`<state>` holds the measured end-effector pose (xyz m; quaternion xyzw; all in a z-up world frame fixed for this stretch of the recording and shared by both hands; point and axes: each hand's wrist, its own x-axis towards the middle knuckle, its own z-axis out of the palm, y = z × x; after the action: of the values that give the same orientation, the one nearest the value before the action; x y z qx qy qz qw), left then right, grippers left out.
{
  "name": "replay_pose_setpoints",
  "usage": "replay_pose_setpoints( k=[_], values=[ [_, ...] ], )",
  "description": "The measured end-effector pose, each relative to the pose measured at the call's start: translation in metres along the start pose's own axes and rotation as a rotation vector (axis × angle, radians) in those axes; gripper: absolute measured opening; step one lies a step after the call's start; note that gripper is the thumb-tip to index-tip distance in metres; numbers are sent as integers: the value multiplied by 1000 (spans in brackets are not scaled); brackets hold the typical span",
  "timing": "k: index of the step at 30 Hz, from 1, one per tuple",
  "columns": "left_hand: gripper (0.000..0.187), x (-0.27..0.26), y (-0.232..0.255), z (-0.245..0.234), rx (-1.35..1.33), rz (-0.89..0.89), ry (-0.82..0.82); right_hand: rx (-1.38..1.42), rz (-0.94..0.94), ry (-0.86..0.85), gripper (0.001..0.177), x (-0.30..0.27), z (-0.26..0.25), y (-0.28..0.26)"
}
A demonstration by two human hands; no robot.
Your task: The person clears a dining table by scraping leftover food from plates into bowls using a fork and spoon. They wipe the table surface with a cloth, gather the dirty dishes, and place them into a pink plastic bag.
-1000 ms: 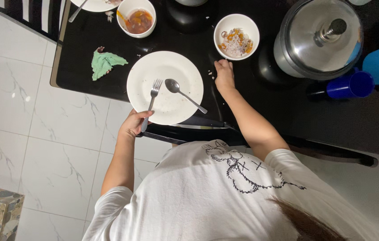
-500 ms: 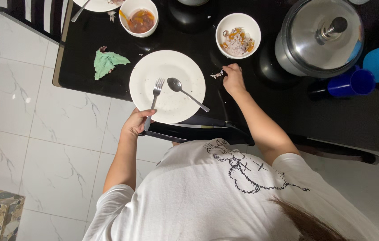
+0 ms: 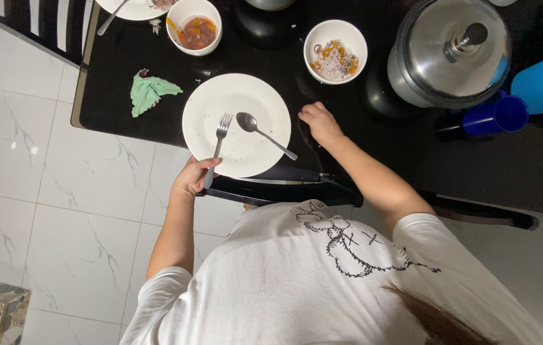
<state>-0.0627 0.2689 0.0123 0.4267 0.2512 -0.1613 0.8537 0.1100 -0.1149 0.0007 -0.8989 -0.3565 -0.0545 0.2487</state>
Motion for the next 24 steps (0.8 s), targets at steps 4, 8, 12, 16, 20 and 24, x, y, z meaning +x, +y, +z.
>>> replay_pose_setpoints(
  k=[4, 8, 12, 16, 20, 24],
  values=[
    [58, -3, 2, 5, -8, -5, 14, 1, -33, -12, 25, -18, -9, 22],
    [60, -4, 3, 7, 19, 5, 0, -47, 107, 158, 22, -3, 1, 19],
    [60, -5, 4, 7, 1, -4, 12, 42, 166, 395, 19, 27, -16, 3],
    [60, -2, 0, 5, 22, 17, -5, 128, 231, 600, 19, 67, -76, 4],
    [59, -1, 0, 2, 54, 14, -6, 443, 977, 86, 23, 105, -119, 27],
    [61, -2, 0, 2, 27, 9, -1, -119, 363, 91, 24, 95, -108, 50]
  ],
)
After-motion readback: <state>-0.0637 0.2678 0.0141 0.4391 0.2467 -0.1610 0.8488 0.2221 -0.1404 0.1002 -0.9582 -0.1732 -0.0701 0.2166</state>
